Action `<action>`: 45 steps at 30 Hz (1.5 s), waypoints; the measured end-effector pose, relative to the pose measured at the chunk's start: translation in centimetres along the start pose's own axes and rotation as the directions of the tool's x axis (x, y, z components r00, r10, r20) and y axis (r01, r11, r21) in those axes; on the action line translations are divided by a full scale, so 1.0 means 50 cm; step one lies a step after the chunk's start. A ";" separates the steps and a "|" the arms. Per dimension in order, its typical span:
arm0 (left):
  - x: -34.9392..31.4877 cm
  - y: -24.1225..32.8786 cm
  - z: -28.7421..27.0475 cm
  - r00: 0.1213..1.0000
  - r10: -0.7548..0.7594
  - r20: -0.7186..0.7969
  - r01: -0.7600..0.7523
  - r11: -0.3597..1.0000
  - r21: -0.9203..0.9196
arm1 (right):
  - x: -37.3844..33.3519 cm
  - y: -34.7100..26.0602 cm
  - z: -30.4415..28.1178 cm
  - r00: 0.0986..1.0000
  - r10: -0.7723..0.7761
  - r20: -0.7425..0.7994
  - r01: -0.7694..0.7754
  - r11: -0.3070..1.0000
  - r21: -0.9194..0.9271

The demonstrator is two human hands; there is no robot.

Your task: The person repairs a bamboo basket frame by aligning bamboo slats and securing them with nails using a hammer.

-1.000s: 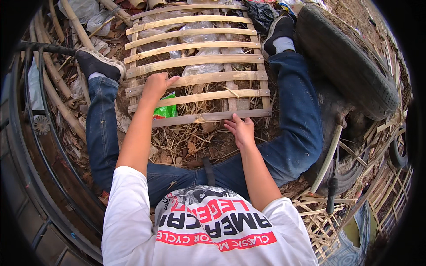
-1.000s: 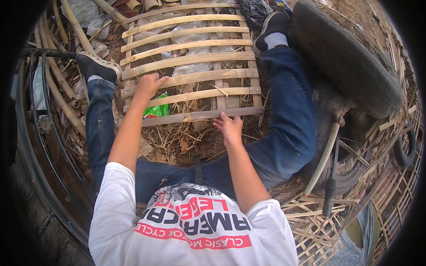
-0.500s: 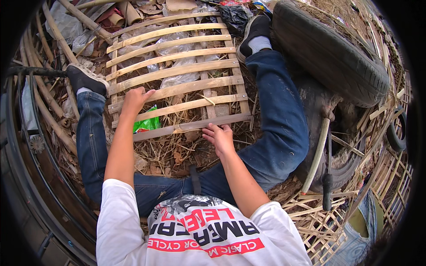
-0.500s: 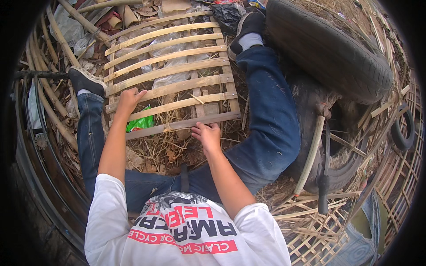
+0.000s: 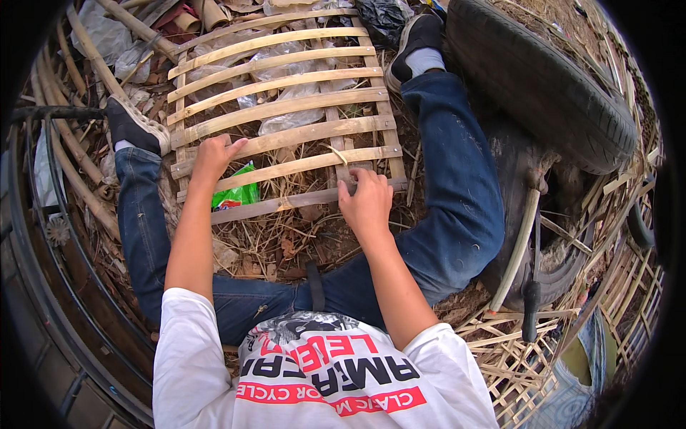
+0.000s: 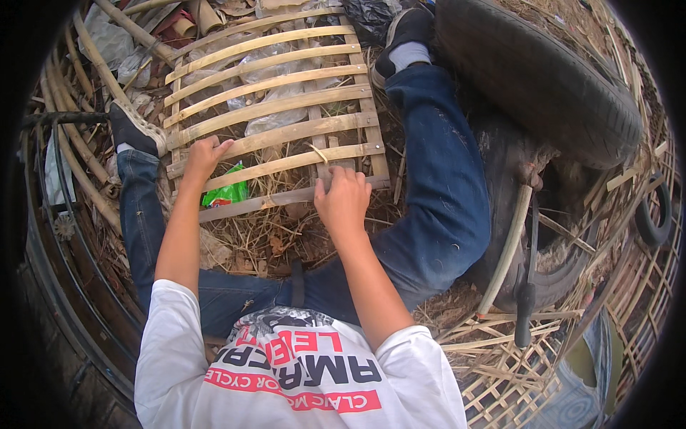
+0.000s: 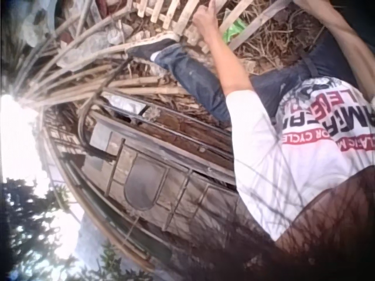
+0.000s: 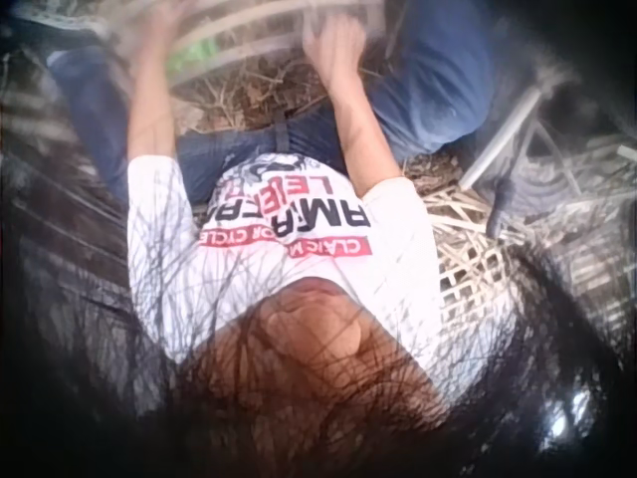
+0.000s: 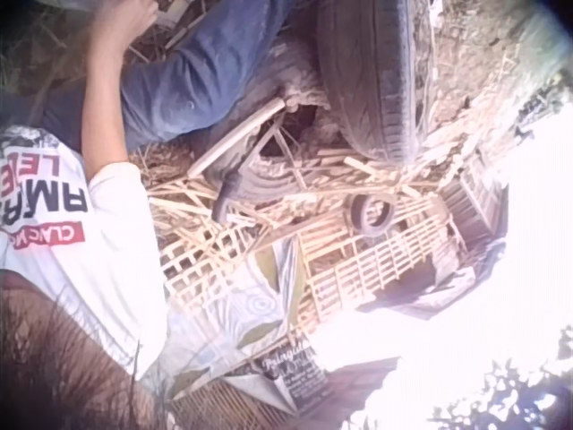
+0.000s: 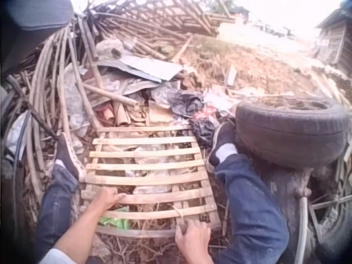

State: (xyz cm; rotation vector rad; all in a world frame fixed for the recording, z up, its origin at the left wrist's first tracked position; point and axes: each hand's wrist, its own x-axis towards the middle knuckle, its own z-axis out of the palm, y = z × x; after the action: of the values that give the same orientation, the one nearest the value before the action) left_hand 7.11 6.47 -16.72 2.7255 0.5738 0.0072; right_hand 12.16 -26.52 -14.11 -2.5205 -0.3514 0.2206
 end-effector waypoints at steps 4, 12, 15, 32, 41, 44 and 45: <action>0.003 0.007 -0.004 0.999 -0.027 0.035 0.027 1.000 -0.001 | 0.025 0.000 0.021 0.996 0.013 0.087 0.005 0.979 -0.206; 0.002 0.001 -0.009 0.999 -0.026 0.019 0.026 1.000 0.008 | 0.057 -0.002 0.033 0.989 0.031 0.142 0.006 0.969 -0.248; -0.006 0.007 -0.019 1.000 -0.020 0.018 0.020 1.000 -0.006 | 0.047 0.012 0.028 0.994 0.011 0.112 0.012 0.978 -0.208; -0.011 0.000 -0.019 0.999 -0.033 0.016 0.033 0.999 0.035 | 0.038 0.016 0.025 0.996 0.004 0.092 0.013 0.983 -0.181; -0.027 0.017 -0.023 0.999 -0.052 -0.015 0.053 0.997 0.047 | 0.030 0.016 0.035 0.996 -0.040 0.078 0.055 0.979 -0.196; -0.037 0.014 -0.016 0.999 -0.042 -0.030 0.043 0.998 0.043 | 0.027 0.015 0.034 0.996 -0.058 0.074 0.071 0.979 -0.192; -0.039 0.014 -0.015 0.999 -0.037 -0.035 0.039 0.998 0.040 | 0.027 0.017 0.033 0.995 -0.061 0.076 0.074 0.979 -0.191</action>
State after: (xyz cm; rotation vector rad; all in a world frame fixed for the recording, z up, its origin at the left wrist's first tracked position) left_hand 5.53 5.37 -15.66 2.7583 0.6422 0.0333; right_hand 13.22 -25.93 -16.03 -2.6916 -0.5079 0.2595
